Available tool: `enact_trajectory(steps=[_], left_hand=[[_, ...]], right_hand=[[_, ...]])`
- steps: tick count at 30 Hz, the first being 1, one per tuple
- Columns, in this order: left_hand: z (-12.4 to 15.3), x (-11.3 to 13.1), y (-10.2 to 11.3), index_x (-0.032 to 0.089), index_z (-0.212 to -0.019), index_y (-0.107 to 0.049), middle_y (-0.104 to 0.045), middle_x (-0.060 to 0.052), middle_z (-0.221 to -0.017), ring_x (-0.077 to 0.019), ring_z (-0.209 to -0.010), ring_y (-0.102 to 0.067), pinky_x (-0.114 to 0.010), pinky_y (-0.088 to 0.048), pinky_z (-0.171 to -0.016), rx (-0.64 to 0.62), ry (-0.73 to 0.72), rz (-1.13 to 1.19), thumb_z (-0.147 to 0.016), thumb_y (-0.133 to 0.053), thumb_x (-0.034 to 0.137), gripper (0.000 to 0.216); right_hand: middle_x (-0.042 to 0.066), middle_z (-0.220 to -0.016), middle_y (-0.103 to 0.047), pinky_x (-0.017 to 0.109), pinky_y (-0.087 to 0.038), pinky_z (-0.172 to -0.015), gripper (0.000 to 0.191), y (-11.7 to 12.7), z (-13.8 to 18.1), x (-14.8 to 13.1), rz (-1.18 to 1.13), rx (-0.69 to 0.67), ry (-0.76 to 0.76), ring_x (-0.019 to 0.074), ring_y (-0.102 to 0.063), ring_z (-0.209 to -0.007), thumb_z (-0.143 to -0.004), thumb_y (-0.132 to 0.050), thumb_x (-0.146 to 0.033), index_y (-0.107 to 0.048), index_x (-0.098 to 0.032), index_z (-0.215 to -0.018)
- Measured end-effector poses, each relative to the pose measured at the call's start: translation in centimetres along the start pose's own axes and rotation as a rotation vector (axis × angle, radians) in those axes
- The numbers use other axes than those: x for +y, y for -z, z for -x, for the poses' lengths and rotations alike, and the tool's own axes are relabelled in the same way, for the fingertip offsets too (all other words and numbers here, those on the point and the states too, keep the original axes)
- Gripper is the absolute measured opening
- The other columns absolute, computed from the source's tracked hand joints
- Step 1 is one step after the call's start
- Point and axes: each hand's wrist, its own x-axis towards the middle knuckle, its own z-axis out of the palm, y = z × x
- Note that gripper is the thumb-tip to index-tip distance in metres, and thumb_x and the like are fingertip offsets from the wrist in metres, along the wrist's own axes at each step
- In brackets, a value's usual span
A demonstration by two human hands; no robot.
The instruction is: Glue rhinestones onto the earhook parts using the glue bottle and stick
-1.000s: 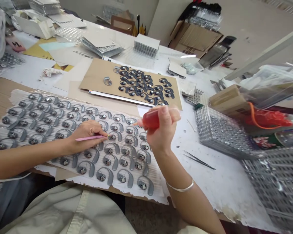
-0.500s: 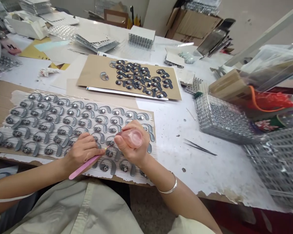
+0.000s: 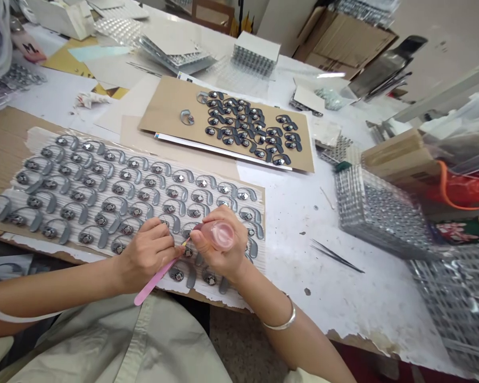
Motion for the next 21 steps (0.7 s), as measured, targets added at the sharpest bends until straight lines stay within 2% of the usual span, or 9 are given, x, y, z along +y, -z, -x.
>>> enact_trajectory(steps=[8, 21], left_hand=[[0.06, -0.12, 0.02, 0.014, -0.057, -0.051, -0.043, -0.001, -0.054, -0.0149, -0.06, -0.034, -0.032, -0.026, -0.061, 0.021, 0.011, 0.015, -0.091, -0.048, 0.01, 0.034], [0.34, -0.13, -0.19, 0.014, -0.058, -0.053, -0.044, -0.001, -0.054, -0.0154, -0.061, -0.032, -0.033, -0.026, -0.061, 0.03, 0.021, 0.048, -0.089, -0.05, 0.01, 0.032]], right_hand=[[0.0, -0.067, -0.056, 0.031, -0.043, -0.053, 0.017, -0.27, 0.37, 0.26, 0.01, -0.02, -0.024, 0.0143, -0.051, -0.059, -0.074, -0.069, -0.023, -0.059, -0.019, -0.087], [0.0, -0.065, -0.057, 0.031, -0.043, -0.053, 0.015, -0.25, 0.22, 0.12, 0.029, -0.02, 0.003, 0.0148, -0.051, -0.06, -0.076, -0.067, -0.023, -0.058, -0.02, -0.088]])
